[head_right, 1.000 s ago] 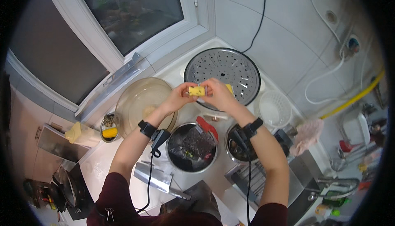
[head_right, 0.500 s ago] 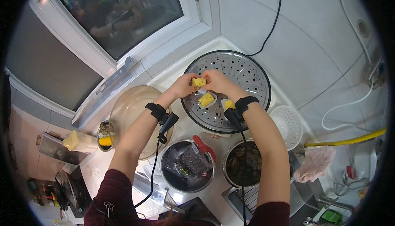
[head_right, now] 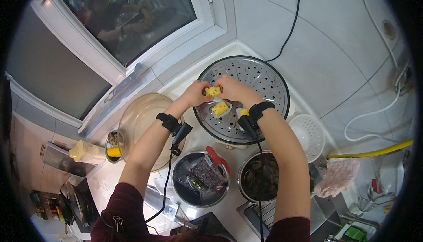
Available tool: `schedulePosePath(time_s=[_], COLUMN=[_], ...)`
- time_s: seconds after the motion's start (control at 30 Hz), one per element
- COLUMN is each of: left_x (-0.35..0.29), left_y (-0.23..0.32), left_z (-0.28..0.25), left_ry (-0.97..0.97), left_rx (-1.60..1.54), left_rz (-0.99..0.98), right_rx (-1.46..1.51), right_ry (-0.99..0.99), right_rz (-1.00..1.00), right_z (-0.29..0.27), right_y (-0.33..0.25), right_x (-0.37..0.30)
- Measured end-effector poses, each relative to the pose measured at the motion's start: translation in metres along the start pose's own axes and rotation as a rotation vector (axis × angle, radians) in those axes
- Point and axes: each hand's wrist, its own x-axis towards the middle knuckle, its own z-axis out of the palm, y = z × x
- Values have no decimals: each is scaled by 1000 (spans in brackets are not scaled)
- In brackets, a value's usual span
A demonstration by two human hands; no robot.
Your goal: The person uses a cleaver to cut a long yellow vegetable into small pieces on a white countertop. They then place the cut pieces into a metal steamer basket.
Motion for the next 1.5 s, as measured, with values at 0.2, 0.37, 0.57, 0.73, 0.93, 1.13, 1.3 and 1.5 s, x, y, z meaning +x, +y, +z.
schedulePosePath(time_s=[0.2, 0.37, 0.57, 0.73, 0.93, 1.13, 1.3, 1.5], left_x=[-18, -62, -155, -256, -406, -603, -771, -880], left_y=[0, 2, 16, 31, 17, -28, -75, -118], left_z=[-2, -18, -35, -38, -40, -25, -11, -4], left_ry=[105, 160, 192, 201, 191, 194, 358, 549], left_rx=[-26, -88, -212, -339, -404, -499, -489, -506], left_rz=[-22, -61, -5, 9, 10, -90, -330, -606], right_rx=[70, 125, 95, 85, 133, 248, 369, 42], right_ry=[61, 230, 355, 339, 228, 95, -42, 74], right_rz=[29, 114, 117, 79, 65, 90, 246, 258], right_z=[-5, -29, -41, -1, 108, 264, 376, 417], right_y=[-1, -15, -62, -150, -282, -388, -439, -421], right_x=[-13, -51, -117, -172, -221, -266, -299, -295])
